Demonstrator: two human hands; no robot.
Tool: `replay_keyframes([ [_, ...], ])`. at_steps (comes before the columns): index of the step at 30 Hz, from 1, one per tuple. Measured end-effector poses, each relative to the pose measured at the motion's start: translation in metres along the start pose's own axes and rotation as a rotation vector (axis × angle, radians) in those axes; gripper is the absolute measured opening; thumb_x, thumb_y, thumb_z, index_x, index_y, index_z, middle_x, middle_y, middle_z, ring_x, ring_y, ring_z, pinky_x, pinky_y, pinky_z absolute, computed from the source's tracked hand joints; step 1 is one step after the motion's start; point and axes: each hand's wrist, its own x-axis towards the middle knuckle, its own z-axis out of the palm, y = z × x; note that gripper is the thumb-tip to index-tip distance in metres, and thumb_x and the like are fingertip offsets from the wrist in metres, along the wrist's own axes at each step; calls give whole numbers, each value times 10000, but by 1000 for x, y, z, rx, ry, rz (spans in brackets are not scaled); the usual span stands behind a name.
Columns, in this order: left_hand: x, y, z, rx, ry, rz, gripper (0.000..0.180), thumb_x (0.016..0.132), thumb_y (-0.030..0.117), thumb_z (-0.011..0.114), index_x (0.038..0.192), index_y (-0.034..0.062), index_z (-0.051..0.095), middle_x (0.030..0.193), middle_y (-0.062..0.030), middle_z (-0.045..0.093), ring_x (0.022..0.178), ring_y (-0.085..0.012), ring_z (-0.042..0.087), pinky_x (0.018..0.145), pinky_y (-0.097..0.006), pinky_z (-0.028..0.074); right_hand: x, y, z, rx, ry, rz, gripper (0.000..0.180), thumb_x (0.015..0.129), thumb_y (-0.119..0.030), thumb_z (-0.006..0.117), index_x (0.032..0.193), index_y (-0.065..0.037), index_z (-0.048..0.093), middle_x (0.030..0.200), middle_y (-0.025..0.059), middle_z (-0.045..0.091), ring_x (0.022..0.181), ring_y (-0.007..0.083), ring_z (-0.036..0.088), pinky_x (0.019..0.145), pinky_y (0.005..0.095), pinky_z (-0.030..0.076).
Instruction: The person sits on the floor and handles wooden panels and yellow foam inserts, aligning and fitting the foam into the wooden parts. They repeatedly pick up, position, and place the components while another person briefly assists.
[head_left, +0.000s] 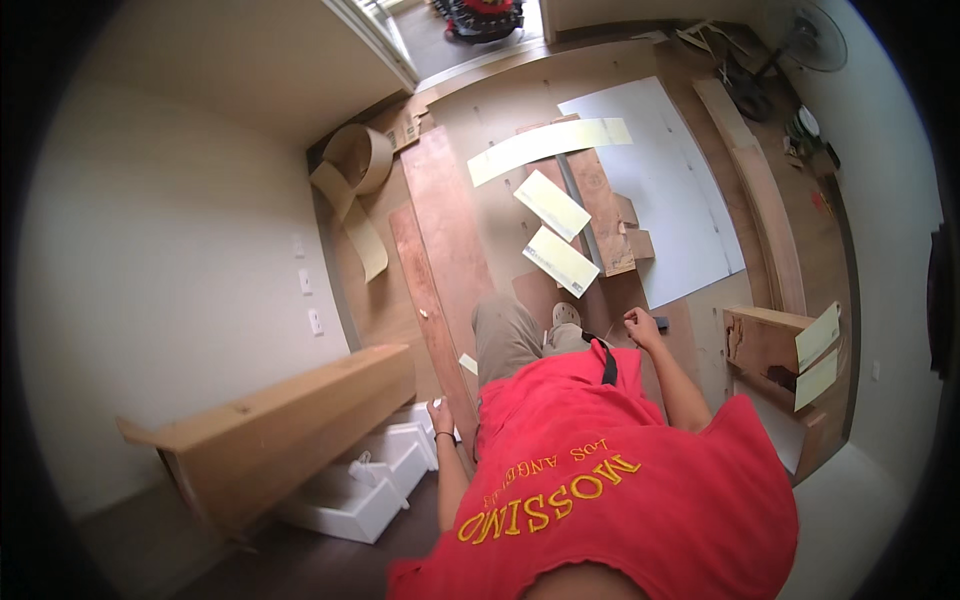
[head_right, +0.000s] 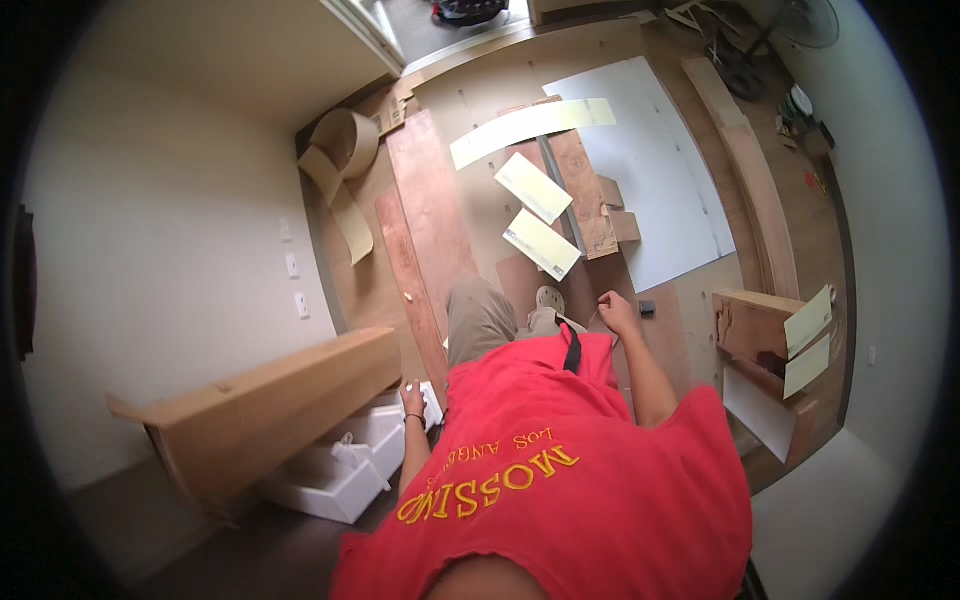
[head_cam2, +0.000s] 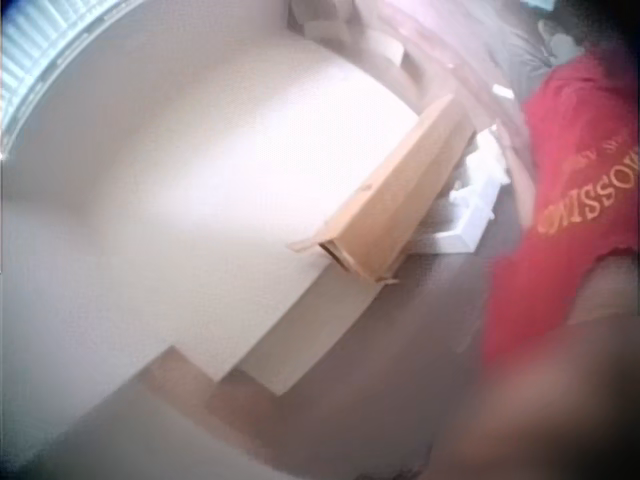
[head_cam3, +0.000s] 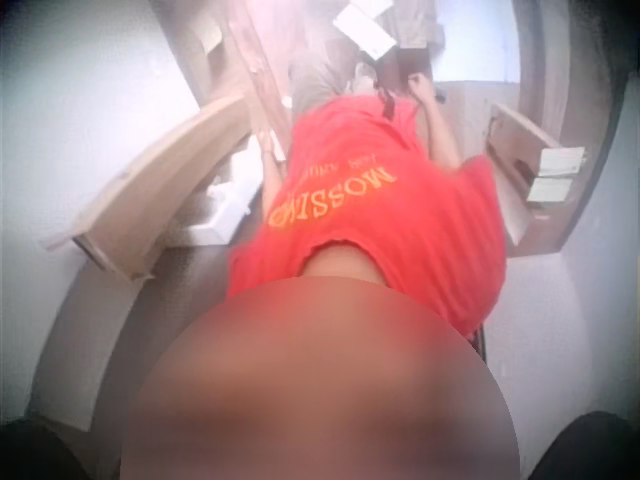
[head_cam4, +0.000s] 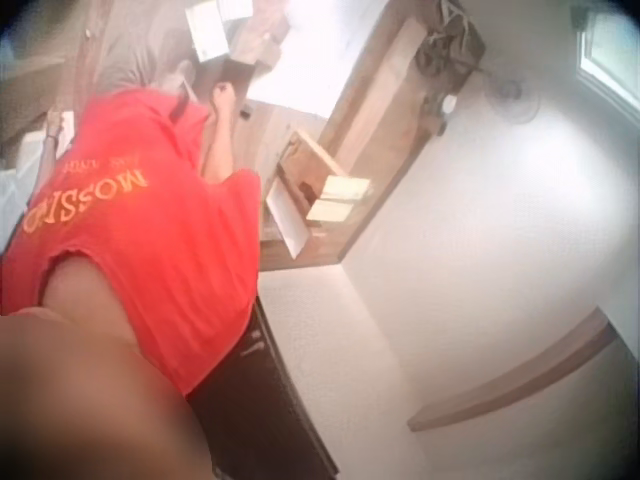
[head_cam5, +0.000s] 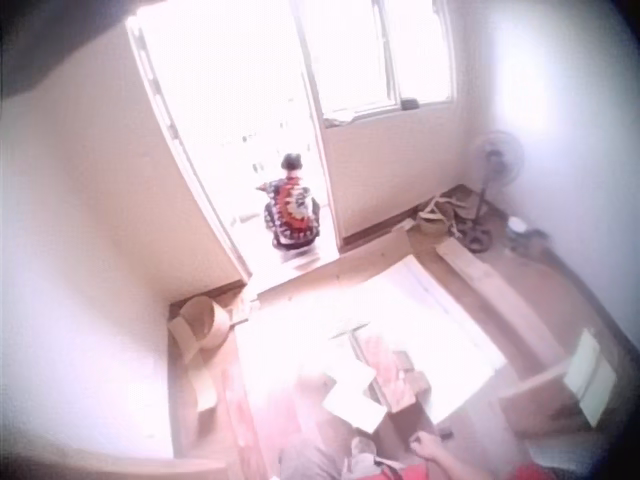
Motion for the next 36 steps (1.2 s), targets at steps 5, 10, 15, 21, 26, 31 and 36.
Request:
replay_keyframes([
  [5, 93, 174, 7, 257, -234, 45, 724, 906, 401, 600, 1441, 3, 318, 1248, -277, 565, 1160, -360, 555, 1022, -405, 407, 26, -36, 35, 59, 223, 41, 221, 791, -86, 653, 1004, -36, 627, 764, 72, 656, 646, 156, 628, 627, 306, 511],
  [10, 249, 315, 0, 556, -347, 183, 713, 895, 386, 620, 1431, 9, 338, 1263, -285, 557, 1197, -367, 540, 1046, -426, 391, 40, -34, 117, 528, 427, 455, 203, 838, -84, 623, 1038, -65, 598, 796, 54, 655, 621, 133, 621, 534, 284, 511],
  [15, 318, 491, 59, 548, -588, 470, 609, 947, 274, 590, 1447, 58, 316, 1200, -197, 583, 1069, -268, 611, 878, -355, 482, -2, -46, 213, 308, 557, 667, 217, 833, -72, 585, 1049, -56, 599, 812, 72, 659, 632, 177, 637, 569, 334, 525],
  [21, 304, 618, 95, 481, -662, 602, 623, 979, 224, 557, 1503, 104, 242, 1180, -151, 635, 1073, -214, 609, 881, -344, 486, 64, -210, 257, 559, 640, 542, 262, 795, -49, 650, 1050, -72, 594, 784, 49, 638, 713, 140, 624, 650, 311, 514],
  [26, 251, 603, 149, 646, -974, 754, 715, 976, 162, 554, 1544, 121, 121, 1347, -199, 538, 1175, -296, 566, 972, -410, 464, 145, -245, 333, 1075, 553, 471, 263, 838, -55, 663, 1092, -51, 595, 820, 39, 613, 713, 116, 606, 618, 269, 515],
  [31, 168, 569, 176, 895, -1203, 916, 797, 957, 128, 586, 1553, 154, 57, 1460, -242, 378, 1194, -350, 554, 944, -436, 496, 170, -274, 384, 1437, 524, 545, 230, 886, -94, 631, 1110, -64, 584, 835, 24, 626, 681, 101, 601, 600, 253, 502],
  [36, 114, 539, 182, 952, -1310, 901, 818, 943, 139, 591, 1552, 136, 45, 1470, -249, 351, 1194, -358, 546, 981, -473, 461, 151, -272, 403, 1891, 517, 672, 173, 971, -227, 556, 1067, -83, 570, 839, 15, 628, 666, 92, 597, 547, 226, 448],
])
